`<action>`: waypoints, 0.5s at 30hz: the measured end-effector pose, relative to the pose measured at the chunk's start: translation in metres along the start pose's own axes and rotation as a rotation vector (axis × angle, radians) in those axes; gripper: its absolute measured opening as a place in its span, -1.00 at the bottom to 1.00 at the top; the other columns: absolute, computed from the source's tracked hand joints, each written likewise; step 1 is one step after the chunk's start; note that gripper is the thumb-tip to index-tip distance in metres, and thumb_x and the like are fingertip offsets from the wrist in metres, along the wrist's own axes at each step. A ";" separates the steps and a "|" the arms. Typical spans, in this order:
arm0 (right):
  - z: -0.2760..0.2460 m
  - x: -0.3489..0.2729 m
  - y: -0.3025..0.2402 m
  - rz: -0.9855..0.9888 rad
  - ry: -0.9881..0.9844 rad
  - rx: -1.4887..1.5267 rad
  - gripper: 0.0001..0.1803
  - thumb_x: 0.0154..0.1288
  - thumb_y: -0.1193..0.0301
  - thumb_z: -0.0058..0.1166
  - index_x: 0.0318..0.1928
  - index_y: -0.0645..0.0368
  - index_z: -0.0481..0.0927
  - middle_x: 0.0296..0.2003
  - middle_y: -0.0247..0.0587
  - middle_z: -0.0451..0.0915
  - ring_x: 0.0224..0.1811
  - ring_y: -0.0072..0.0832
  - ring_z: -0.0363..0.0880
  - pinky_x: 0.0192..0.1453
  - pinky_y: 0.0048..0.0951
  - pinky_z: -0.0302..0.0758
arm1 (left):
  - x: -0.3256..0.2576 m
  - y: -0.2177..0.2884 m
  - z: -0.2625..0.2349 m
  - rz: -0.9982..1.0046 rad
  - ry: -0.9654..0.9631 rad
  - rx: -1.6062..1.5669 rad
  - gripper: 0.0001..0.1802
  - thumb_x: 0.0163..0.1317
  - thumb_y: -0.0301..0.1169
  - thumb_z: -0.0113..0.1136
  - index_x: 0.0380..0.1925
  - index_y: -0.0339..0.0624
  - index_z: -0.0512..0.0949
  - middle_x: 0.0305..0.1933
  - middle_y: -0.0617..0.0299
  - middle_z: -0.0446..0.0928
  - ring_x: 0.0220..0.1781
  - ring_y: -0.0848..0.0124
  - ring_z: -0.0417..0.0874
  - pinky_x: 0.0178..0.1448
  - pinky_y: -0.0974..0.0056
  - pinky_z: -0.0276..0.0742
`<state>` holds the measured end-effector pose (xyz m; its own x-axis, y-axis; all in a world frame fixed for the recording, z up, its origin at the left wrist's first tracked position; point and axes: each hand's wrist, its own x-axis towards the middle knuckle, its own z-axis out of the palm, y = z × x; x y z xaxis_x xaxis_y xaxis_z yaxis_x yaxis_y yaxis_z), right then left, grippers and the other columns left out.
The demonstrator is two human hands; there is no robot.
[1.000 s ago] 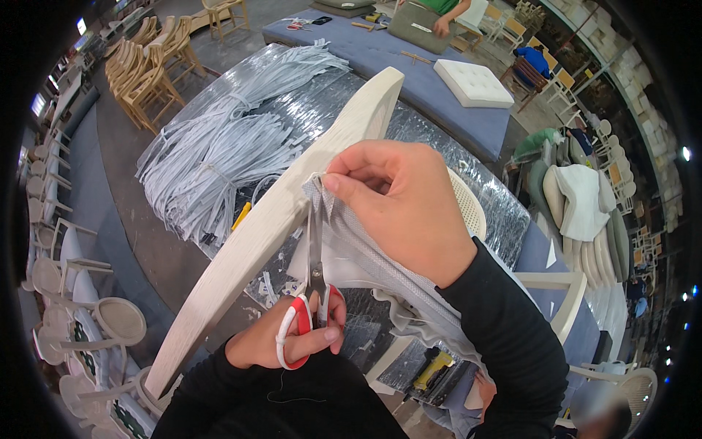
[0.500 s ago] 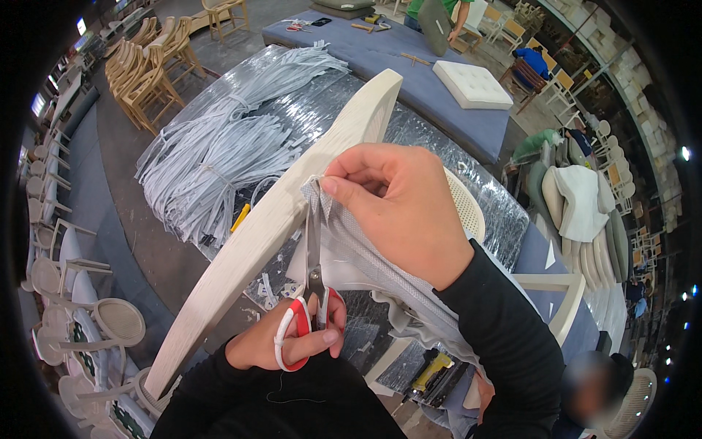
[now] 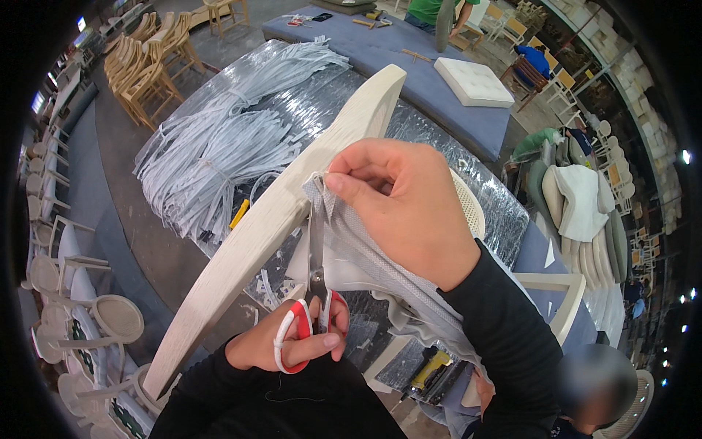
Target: The person staples white fabric onto a chair frame using a pneumatic staple gun, trims excess material with scissors, and smooths the fabric. Other workers are visible in the background performing similar tasks.
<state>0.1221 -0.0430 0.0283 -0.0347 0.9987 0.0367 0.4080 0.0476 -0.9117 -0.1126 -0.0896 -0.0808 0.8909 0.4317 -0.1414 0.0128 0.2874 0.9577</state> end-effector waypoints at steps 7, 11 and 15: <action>0.002 0.001 0.000 -0.010 0.012 -0.005 -0.88 0.54 0.53 0.35 -0.05 0.35 0.74 -0.23 -0.31 0.82 -0.20 -0.71 0.68 -0.05 -0.57 0.56 | 0.008 -0.007 -0.003 0.040 -0.023 0.076 -0.64 0.62 -0.14 0.25 0.04 -0.24 0.52 -0.35 0.14 0.70 -0.33 0.31 0.72 -0.14 0.18 0.59; 0.000 0.001 0.000 0.010 -0.017 -0.015 -0.85 0.57 0.48 0.38 0.00 0.31 0.74 -0.16 -0.39 0.79 -0.12 -0.76 0.68 0.01 -0.65 0.53 | 0.009 -0.008 -0.005 0.036 -0.034 0.090 -0.64 0.62 -0.13 0.24 0.02 -0.22 0.51 -0.37 0.15 0.68 -0.36 0.30 0.69 -0.16 0.16 0.57; 0.003 0.002 0.002 -0.032 0.025 0.044 -0.90 0.55 0.55 0.33 -0.06 0.36 0.73 -0.25 -0.29 0.82 -0.22 -0.72 0.67 -0.09 -0.58 0.56 | 0.009 -0.007 -0.006 0.049 -0.034 0.079 -0.65 0.61 -0.14 0.24 0.02 -0.22 0.51 -0.38 0.16 0.67 -0.38 0.30 0.66 -0.17 0.14 0.55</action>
<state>0.1198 -0.0414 0.0248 -0.0241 0.9968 0.0756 0.3661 0.0792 -0.9272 -0.1071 -0.0827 -0.0900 0.9062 0.4140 -0.0863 0.0032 0.1973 0.9803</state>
